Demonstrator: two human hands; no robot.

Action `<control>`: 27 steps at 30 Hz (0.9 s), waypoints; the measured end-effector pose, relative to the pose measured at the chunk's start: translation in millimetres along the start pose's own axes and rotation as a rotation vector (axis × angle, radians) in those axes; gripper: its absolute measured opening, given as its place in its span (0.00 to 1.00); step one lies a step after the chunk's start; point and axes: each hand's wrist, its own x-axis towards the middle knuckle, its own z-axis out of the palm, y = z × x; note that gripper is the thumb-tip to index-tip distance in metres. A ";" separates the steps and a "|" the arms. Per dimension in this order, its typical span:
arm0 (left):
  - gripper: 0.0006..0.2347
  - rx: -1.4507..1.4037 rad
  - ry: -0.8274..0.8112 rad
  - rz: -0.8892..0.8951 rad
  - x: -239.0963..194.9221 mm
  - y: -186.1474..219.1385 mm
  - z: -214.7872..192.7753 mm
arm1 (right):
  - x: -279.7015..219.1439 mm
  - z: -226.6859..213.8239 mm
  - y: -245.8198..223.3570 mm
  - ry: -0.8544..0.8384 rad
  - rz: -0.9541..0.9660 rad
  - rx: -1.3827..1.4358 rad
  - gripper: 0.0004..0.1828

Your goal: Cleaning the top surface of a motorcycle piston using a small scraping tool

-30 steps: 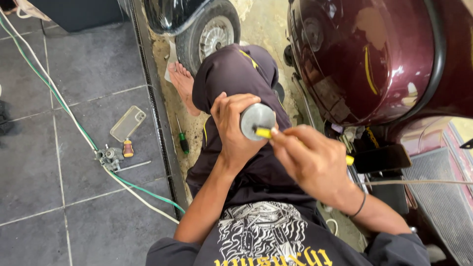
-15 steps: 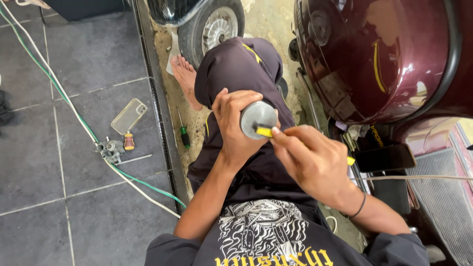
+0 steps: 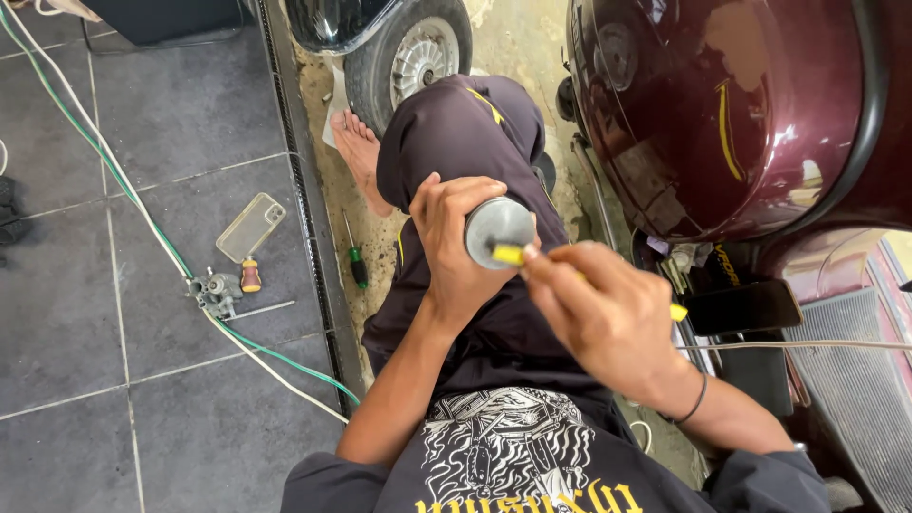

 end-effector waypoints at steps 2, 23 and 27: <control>0.25 0.004 -0.010 0.002 0.7 -2.4 0.5 | 4.2 -0.8 2.6 -0.002 -0.008 0.007 0.05; 0.18 0.041 -0.012 0.021 4.8 3.8 1.2 | 17.4 -10.2 3.7 0.001 -0.023 -0.107 0.04; 0.18 0.049 -0.025 0.019 3.1 4.7 -0.9 | 17.7 -10.4 -3.9 -0.038 -0.037 -0.077 0.04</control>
